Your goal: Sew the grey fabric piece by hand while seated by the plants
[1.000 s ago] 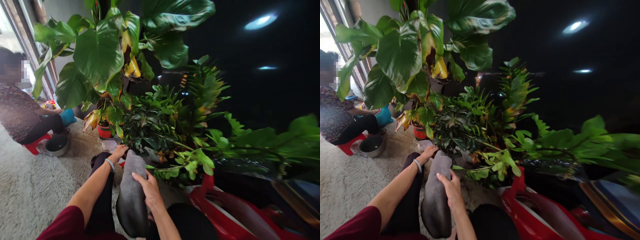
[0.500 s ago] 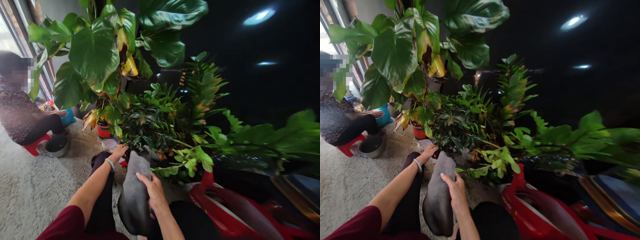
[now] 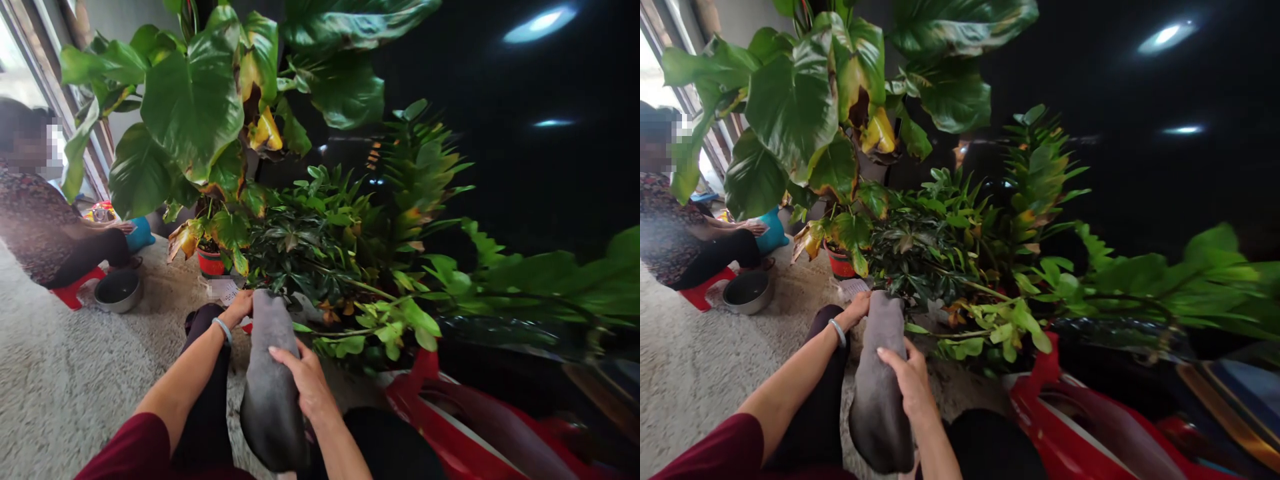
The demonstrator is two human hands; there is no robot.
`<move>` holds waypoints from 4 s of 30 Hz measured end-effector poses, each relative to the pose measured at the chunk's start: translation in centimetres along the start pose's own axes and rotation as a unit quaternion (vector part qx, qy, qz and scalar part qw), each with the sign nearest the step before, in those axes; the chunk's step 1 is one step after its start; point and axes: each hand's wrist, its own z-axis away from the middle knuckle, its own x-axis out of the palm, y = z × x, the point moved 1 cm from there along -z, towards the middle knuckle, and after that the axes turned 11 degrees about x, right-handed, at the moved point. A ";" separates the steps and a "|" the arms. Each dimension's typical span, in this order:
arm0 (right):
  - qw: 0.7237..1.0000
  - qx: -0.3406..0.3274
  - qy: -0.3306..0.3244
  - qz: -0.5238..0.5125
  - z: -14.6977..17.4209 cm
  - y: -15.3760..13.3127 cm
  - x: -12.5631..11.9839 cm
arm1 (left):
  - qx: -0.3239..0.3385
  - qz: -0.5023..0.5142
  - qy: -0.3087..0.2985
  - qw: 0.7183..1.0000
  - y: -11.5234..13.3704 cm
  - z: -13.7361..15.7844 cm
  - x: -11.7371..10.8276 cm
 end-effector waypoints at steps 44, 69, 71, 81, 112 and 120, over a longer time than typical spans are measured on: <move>0.999 0.018 -0.017 -0.025 1.3 0.8 0.5 | 0.003 0.018 0.035 0.999 0.5 0.5 0.0; 0.994 -0.029 0.096 -0.051 0.2 0.5 -2.3 | -0.026 0.038 0.022 0.999 0.2 0.4 -0.2; 0.993 -0.052 0.098 -0.050 0.0 0.3 -1.9 | -0.029 0.032 0.024 0.999 0.3 0.4 -0.1; 1.000 0.008 0.006 0.014 0.9 2.6 -1.1 | -0.032 0.020 0.029 0.999 0.4 0.4 -0.3; 0.980 0.102 0.010 -0.169 1.6 0.1 -0.2 | -0.035 0.070 0.022 0.997 0.4 0.1 -0.2; 0.983 0.048 -0.003 -0.178 2.0 -1.2 -0.5 | -0.036 0.076 0.009 0.996 0.4 0.3 0.1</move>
